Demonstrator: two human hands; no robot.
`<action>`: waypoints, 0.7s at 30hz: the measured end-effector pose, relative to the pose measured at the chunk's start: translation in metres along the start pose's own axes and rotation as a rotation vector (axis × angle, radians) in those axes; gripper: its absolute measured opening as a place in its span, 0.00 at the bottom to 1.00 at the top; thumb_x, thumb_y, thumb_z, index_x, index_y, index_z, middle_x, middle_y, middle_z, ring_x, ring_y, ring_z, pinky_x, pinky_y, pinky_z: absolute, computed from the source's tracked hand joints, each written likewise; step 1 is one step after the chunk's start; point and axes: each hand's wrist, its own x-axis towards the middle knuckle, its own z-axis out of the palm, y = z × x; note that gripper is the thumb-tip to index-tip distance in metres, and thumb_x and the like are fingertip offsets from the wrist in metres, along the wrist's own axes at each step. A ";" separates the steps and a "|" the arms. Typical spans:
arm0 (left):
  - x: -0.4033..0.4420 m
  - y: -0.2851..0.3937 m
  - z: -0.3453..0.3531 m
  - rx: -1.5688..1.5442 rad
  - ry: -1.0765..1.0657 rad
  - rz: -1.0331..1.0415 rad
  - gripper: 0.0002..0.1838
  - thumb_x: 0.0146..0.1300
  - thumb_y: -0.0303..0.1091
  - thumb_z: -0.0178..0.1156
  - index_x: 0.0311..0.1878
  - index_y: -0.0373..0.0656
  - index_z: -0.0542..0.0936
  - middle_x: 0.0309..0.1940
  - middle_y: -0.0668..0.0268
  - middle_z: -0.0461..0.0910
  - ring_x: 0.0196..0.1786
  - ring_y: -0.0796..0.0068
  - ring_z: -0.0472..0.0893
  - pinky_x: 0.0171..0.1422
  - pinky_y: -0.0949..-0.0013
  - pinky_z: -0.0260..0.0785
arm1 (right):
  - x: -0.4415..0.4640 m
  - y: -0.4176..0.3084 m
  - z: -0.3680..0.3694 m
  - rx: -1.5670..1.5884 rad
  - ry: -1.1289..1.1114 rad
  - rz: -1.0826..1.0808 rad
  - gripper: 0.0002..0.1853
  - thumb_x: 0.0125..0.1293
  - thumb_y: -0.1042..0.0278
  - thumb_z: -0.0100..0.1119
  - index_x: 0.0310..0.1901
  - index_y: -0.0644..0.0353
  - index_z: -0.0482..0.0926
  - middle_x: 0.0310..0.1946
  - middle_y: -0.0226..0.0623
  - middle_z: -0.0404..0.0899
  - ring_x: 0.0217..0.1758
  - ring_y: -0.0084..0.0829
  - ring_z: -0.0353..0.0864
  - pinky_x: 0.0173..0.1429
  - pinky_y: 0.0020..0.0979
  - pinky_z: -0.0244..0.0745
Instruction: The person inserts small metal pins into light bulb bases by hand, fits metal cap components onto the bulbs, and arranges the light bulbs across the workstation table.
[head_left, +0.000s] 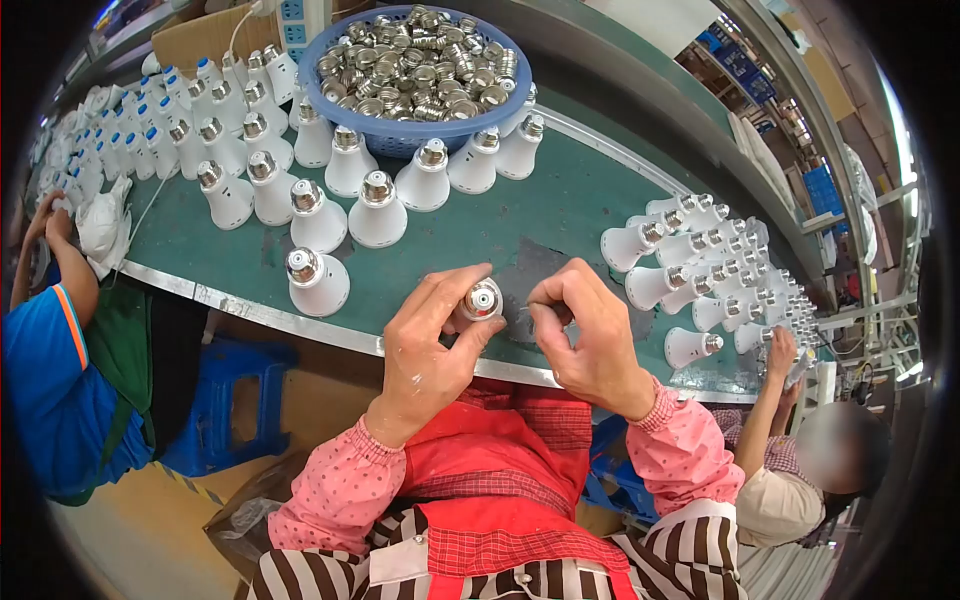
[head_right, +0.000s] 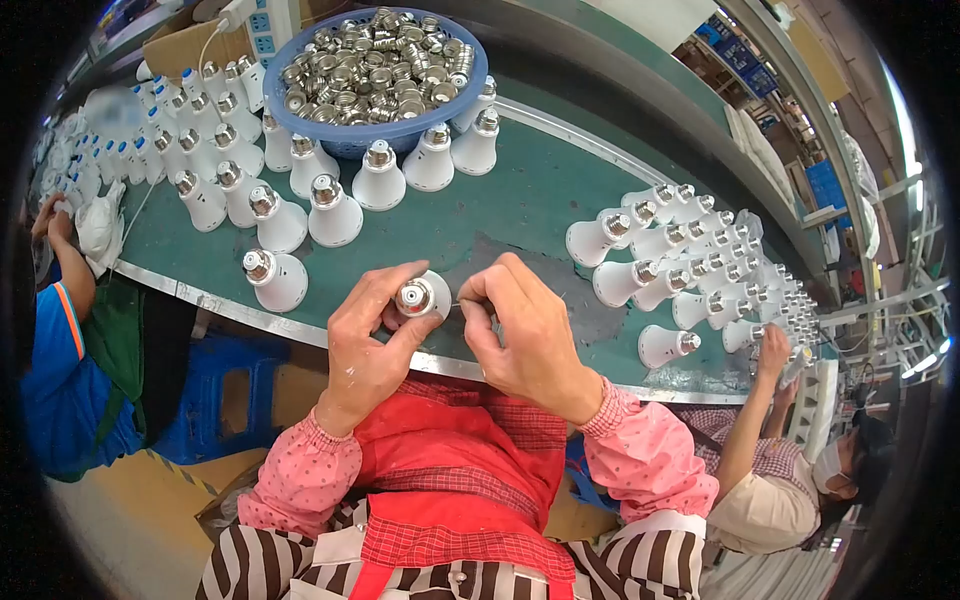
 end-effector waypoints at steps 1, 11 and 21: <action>0.000 0.002 -0.001 -0.004 -0.014 -0.009 0.29 0.56 0.20 0.77 0.63 0.40 0.84 0.47 0.61 0.84 0.39 0.72 0.83 0.40 0.70 0.77 | -0.004 0.000 0.000 0.018 0.015 0.017 0.10 0.60 0.85 0.65 0.40 0.62 0.77 0.33 0.41 0.75 0.29 0.41 0.78 0.33 0.38 0.73; 0.098 -0.022 0.107 0.001 -0.053 0.181 0.21 0.57 0.34 0.73 0.55 0.39 0.85 0.45 0.52 0.85 0.45 0.50 0.86 0.53 0.54 0.78 | -0.056 0.009 -0.019 0.051 0.170 0.237 0.05 0.66 0.83 0.61 0.37 0.63 0.77 0.31 0.33 0.72 0.29 0.24 0.71 0.34 0.28 0.65; 0.095 -0.023 0.143 0.017 -0.131 0.119 0.30 0.60 0.33 0.74 0.65 0.35 0.80 0.55 0.51 0.83 0.55 0.47 0.83 0.61 0.53 0.75 | -0.097 0.019 -0.031 0.217 0.255 0.381 0.05 0.68 0.82 0.61 0.36 0.63 0.76 0.31 0.28 0.70 0.29 0.18 0.67 0.32 0.23 0.60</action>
